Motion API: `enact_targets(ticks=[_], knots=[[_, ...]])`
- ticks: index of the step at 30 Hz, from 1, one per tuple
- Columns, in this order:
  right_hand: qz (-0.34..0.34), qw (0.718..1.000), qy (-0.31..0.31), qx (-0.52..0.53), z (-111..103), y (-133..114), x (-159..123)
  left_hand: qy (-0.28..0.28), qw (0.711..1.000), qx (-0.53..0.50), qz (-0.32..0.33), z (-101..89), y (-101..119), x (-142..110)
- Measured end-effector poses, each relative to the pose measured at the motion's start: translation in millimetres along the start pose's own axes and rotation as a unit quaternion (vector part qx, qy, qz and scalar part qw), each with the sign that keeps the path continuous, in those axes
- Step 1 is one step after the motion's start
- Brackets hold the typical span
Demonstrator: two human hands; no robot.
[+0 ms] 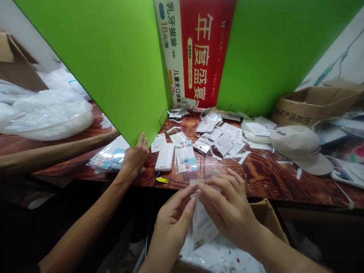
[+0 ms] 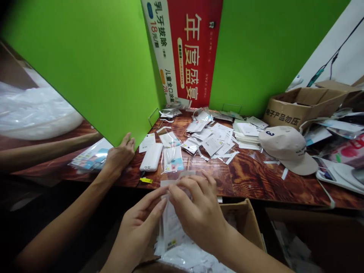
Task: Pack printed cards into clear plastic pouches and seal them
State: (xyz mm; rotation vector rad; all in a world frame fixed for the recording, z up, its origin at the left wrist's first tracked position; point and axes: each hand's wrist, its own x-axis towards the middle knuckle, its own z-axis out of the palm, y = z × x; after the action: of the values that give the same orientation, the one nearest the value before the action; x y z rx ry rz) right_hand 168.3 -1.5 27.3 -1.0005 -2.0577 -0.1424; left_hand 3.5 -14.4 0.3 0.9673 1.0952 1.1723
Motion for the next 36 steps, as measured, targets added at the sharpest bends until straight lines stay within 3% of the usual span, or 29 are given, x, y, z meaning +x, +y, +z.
enact_targets(ticks=[6,14,18,20,23,26,28,30,32,34,36], knots=[[-0.007,0.999,-0.037,-0.014,8,3,2,0.025,0.999,0.042,0.000,-0.2,-5,2],[-0.058,0.992,-0.067,-0.094,10,-1,0,0.002,0.977,0.207,0.043,3.8,-4,-5],[-0.063,0.993,-0.056,-0.084,15,2,-1,-0.025,0.964,0.250,0.082,6.0,-2,-7],[-0.021,0.997,-0.025,-0.069,13,15,0,-0.032,0.968,0.234,0.081,6.6,-2,-9],[0.108,0.991,0.058,-0.062,-4,47,2,-0.021,0.981,0.181,0.058,4.4,-1,-10],[0.232,0.962,0.131,-0.052,-31,70,-7,0.048,0.995,0.079,0.037,-3.6,4,-3],[0.279,0.949,0.142,-0.032,-43,69,-23,0.090,0.996,0.002,0.024,-10.6,8,4],[0.297,0.952,0.079,0.017,-46,59,-45,0.100,0.994,-0.037,0.016,-16.1,11,11],[0.278,0.956,-0.064,0.075,-40,44,-70,0.096,0.994,-0.043,0.008,-18.8,11,16],[0.221,0.943,-0.225,0.108,-33,33,-90,0.092,0.995,-0.035,0.001,-18.9,10,17],[0.168,0.926,-0.318,0.113,-29,29,-100,0.088,0.996,-0.025,-0.010,-17.9,9,16]])
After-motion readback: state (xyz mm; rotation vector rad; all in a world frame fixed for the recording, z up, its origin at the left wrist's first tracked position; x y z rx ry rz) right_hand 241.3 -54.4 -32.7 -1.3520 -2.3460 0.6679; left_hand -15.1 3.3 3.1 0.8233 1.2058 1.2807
